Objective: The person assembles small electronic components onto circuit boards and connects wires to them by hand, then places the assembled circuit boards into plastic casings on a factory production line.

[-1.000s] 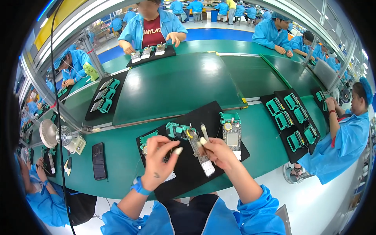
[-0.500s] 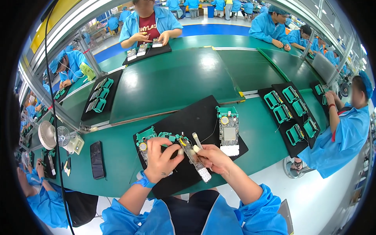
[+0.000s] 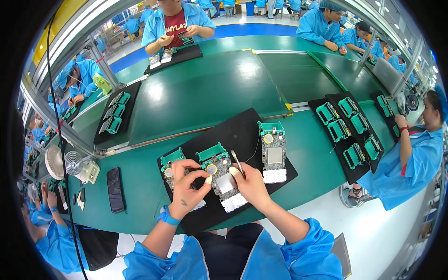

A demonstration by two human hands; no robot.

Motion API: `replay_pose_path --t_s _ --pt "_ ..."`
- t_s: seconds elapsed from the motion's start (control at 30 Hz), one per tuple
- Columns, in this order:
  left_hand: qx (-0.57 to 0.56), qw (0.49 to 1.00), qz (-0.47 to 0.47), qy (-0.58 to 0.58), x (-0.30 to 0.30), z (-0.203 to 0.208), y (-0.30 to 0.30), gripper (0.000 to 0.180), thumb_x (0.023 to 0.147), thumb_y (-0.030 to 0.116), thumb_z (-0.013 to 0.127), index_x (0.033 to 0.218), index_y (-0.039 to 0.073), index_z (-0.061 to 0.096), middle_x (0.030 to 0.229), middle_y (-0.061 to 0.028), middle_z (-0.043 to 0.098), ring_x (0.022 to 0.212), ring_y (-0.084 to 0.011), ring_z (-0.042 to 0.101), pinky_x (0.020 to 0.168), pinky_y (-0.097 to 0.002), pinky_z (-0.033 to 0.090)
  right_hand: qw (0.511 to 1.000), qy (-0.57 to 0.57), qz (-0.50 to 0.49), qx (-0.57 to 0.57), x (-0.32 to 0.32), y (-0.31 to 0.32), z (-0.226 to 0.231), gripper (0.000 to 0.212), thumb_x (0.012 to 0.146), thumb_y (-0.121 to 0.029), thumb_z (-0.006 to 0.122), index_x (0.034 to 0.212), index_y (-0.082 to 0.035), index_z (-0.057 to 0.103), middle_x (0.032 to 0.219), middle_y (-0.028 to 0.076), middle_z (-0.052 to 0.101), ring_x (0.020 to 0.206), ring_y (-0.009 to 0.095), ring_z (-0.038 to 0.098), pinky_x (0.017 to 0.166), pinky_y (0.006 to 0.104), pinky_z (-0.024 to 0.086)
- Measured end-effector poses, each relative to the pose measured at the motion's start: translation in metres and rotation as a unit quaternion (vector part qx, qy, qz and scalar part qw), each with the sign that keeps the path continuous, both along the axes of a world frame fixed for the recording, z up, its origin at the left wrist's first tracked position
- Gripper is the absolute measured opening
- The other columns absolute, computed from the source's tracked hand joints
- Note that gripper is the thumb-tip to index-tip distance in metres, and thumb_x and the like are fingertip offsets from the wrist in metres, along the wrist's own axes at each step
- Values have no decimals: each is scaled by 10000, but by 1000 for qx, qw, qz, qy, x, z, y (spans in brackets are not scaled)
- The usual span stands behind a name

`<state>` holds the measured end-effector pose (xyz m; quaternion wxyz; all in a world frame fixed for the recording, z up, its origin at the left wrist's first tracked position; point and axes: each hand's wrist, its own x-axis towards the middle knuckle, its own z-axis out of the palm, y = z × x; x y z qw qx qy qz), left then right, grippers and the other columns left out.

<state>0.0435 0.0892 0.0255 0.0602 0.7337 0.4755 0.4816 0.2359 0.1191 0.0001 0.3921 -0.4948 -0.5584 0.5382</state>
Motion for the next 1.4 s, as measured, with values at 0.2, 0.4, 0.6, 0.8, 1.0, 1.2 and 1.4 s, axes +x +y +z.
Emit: replay_pose_path --t_s 0.2,0.4,0.6,0.8,1.0,1.2,1.4 --pt "-48 997 -56 39 -5 -5 5 232 688 -18 714 897 65 660 1015 -78 502 970 -269 448 811 -341 431 945 -205 -18 253 1 -11 25 298 806 -81 652 1097 -48 597 962 71 532 649 204 617 531 302 474" --pt "-75 991 -84 73 -9 2 8 241 695 -20 706 922 33 644 1023 -89 482 953 -263 441 797 -336 430 816 -276 73 503 0 3 15 300 697 -59 717 985 -69 633 925 25 550 586 167 595 480 271 466" --pt "-75 992 -93 29 -5 3 7 221 706 -21 696 912 -14 618 1040 -113 472 974 -276 440 808 -347 441 848 -251 90 458 -3 7 14 255 710 -57 698 956 -55 630 909 25 553 562 169 583 453 277 453" --pt "-91 989 -110 49 -4 3 10 193 695 -6 697 864 -10 605 1018 -118 460 968 -285 437 813 -353 442 879 -229 123 400 3 9 16 230 786 -37 624 1014 -22 607 936 58 545 626 206 599 503 301 475" --pt "-115 988 -82 65 1 12 11 176 657 6 685 818 11 617 954 -100 431 914 -257 435 799 -345 409 938 -188 54 285 11 5 26 273 881 -37 528 1152 -41 561 986 100 527 747 282 612 637 371 495" --pt "-128 986 -72 83 3 16 13 145 642 7 680 772 0 618 955 -103 438 904 -258 437 802 -347 412 951 -187 34 244 14 -5 25 345 870 -26 541 1214 -49 528 988 101 504 733 267 601 638 362 493" --pt "-132 987 -53 78 6 18 11 152 647 14 687 784 -6 625 950 -104 435 895 -260 437 798 -346 412 934 -211 44 283 24 -13 19 448 841 13 530 1270 -114 499 1030 116 470 721 262 590 630 359 498"
